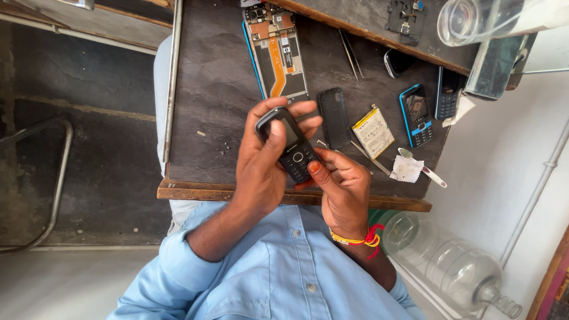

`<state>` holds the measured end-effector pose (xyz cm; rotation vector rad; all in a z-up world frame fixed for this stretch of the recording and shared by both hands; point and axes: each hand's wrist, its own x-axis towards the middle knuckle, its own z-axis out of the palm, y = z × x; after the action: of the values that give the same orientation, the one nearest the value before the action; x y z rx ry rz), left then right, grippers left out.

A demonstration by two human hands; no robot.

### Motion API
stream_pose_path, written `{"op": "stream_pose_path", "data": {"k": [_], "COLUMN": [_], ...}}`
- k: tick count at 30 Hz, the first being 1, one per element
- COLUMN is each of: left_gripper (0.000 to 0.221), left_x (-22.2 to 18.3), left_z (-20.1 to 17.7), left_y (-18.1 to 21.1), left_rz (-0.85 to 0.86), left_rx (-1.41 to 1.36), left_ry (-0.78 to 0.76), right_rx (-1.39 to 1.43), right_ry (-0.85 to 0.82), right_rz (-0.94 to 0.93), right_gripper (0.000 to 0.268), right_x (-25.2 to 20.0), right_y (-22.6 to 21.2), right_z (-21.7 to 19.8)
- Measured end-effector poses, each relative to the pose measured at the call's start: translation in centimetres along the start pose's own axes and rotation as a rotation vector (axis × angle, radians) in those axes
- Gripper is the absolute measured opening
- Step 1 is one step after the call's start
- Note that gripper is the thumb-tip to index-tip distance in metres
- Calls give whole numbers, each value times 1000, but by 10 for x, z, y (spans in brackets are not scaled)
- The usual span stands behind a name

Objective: The person disassembles a small feature phone, removing the rear casing and using a thin tool to separate the internal circuit board and screen components from the front housing.

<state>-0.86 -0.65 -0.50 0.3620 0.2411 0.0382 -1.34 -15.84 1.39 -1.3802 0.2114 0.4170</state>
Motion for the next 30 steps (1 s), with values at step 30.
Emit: {"op": "stream_pose_path", "data": {"k": [30], "left_gripper": [35], "left_x": [-19], "left_z": [-20], "left_y": [-2], "left_rz": [-15], "left_rx": [246], "left_ry": [70], "right_rx": [-807], "right_ry": [-21], "right_rz": [-773], "right_gripper": [73], "right_x": [-6], "right_y": [-5], "right_z": [-27]}}
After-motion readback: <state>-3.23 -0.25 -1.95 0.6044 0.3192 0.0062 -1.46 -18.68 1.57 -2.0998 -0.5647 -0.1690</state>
